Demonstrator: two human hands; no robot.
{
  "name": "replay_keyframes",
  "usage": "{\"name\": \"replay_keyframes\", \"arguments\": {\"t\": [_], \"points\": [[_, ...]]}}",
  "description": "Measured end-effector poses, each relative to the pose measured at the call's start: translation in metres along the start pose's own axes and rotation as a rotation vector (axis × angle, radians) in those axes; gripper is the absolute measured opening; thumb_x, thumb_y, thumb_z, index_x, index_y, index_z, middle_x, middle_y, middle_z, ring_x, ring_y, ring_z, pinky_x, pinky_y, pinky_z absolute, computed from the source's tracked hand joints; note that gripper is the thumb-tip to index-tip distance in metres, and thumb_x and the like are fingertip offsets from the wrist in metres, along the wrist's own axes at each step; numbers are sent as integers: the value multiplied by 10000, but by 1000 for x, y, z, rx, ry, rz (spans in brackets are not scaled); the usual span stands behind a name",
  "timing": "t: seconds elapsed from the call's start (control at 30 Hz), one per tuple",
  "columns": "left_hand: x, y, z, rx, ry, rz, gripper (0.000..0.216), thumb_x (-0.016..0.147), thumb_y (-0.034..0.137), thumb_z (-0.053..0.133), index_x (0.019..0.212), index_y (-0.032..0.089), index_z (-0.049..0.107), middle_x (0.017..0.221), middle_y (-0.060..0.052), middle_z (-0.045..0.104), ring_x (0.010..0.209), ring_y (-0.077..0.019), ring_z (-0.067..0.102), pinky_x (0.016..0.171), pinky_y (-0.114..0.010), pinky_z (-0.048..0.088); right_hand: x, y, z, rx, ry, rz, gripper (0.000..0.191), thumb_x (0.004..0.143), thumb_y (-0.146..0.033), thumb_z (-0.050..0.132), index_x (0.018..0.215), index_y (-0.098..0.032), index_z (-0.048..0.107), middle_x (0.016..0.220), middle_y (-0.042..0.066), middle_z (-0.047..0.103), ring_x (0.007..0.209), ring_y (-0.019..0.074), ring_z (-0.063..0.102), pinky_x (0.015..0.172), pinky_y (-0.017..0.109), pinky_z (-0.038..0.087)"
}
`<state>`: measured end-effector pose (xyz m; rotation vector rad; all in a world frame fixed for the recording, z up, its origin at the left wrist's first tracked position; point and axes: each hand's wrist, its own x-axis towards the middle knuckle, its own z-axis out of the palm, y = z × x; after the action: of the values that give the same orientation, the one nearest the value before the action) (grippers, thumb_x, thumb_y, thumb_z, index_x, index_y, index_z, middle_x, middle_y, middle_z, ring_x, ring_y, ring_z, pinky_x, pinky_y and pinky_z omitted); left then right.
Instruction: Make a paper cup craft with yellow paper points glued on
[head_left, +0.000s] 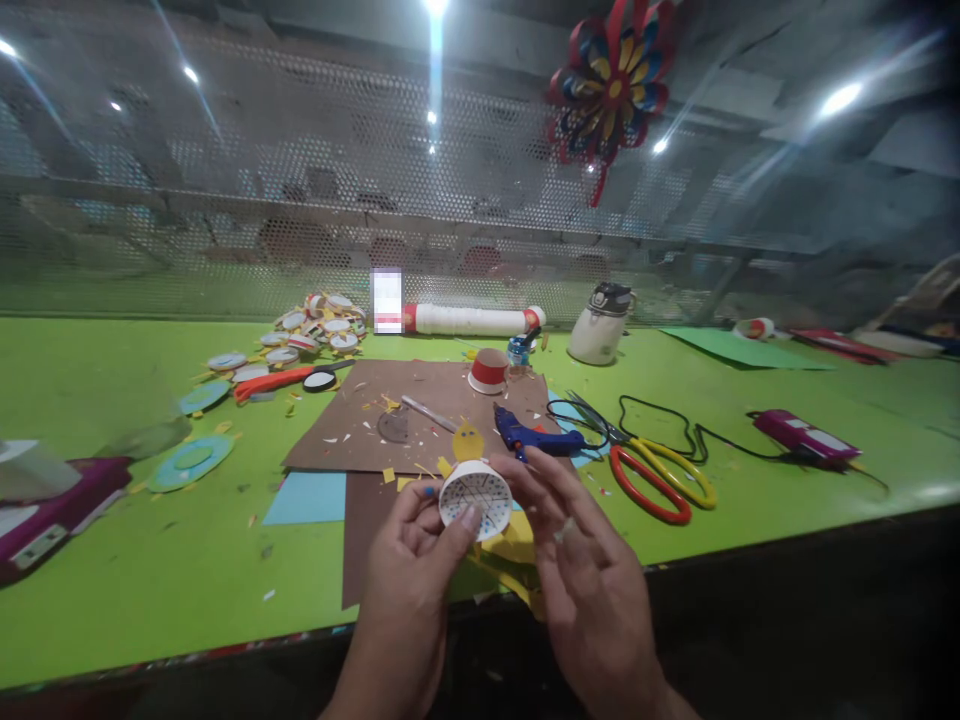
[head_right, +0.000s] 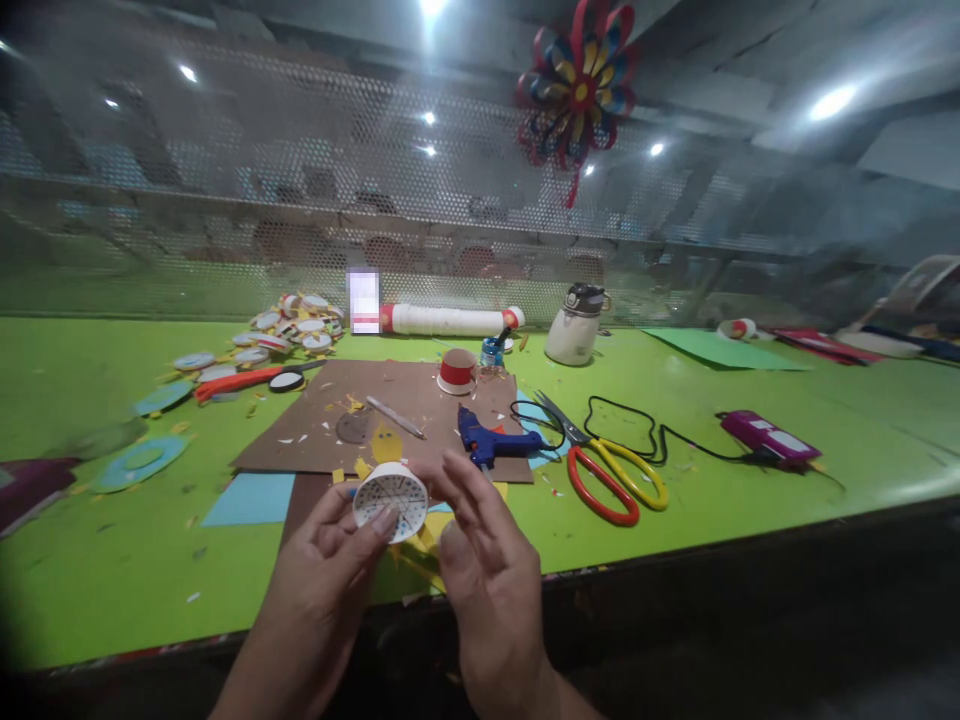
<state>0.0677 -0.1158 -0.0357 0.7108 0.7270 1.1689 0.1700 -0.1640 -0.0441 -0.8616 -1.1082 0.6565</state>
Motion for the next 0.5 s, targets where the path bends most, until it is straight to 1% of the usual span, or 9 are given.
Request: {"name": "replay_keyframes", "arguments": {"t": [0.07,0.1,0.2,0.3,0.4,0.47,0.5], "points": [[2,-4,-1,15,33,-8,407,568,224,793,897,164,561,749,-42,727,744,-180,670,732,-258,472,4,-5,2,-3,19,74,324,931,-225,465,1248,-234,530,1248,72,626,1137,181,585,934,274,501],[3,-5,-1,22,46,-11,417,563,231,796,901,163,563,749,-44,728,743,-182,671,737,-263,475,6,-7,2,-12,24,86,319,928,-198,456,1233,-217,547,1252,81,622,1118,184,600,922,273,511],[6,-7,-3,32,56,-7,415,571,253,794,904,158,564,751,-53,731,732,-185,673,733,-270,482,11,-6,4,26,28,74,315,922,-173,437,1208,-199,568,1229,91,637,1103,199,611,899,293,531],[7,-4,-4,13,51,-15,417,567,243,796,910,150,579,767,-59,731,731,-187,675,719,-269,484,13,-2,2,90,-5,60,329,933,-187,399,1229,-210,543,1206,92,651,1128,218,592,922,351,519],[7,2,-3,-20,63,-37,383,561,232,798,875,138,601,781,-68,729,748,-197,675,739,-287,490,13,-1,-4,-15,29,35,355,938,-192,384,1273,-212,502,1249,98,616,1145,224,577,927,373,515],[7,5,-3,-34,54,-40,337,590,236,784,857,133,606,793,-72,727,768,-199,675,757,-293,491,12,-2,-6,-129,51,1,378,931,-213,419,1306,-212,467,1288,101,584,1162,225,560,920,369,517],[6,7,-4,-40,44,-42,317,608,235,774,856,131,605,801,-74,727,781,-198,674,766,-294,491,12,-3,-7,-170,49,-34,392,926,-232,441,1317,-207,454,1303,101,569,1184,228,539,941,374,499]]}}
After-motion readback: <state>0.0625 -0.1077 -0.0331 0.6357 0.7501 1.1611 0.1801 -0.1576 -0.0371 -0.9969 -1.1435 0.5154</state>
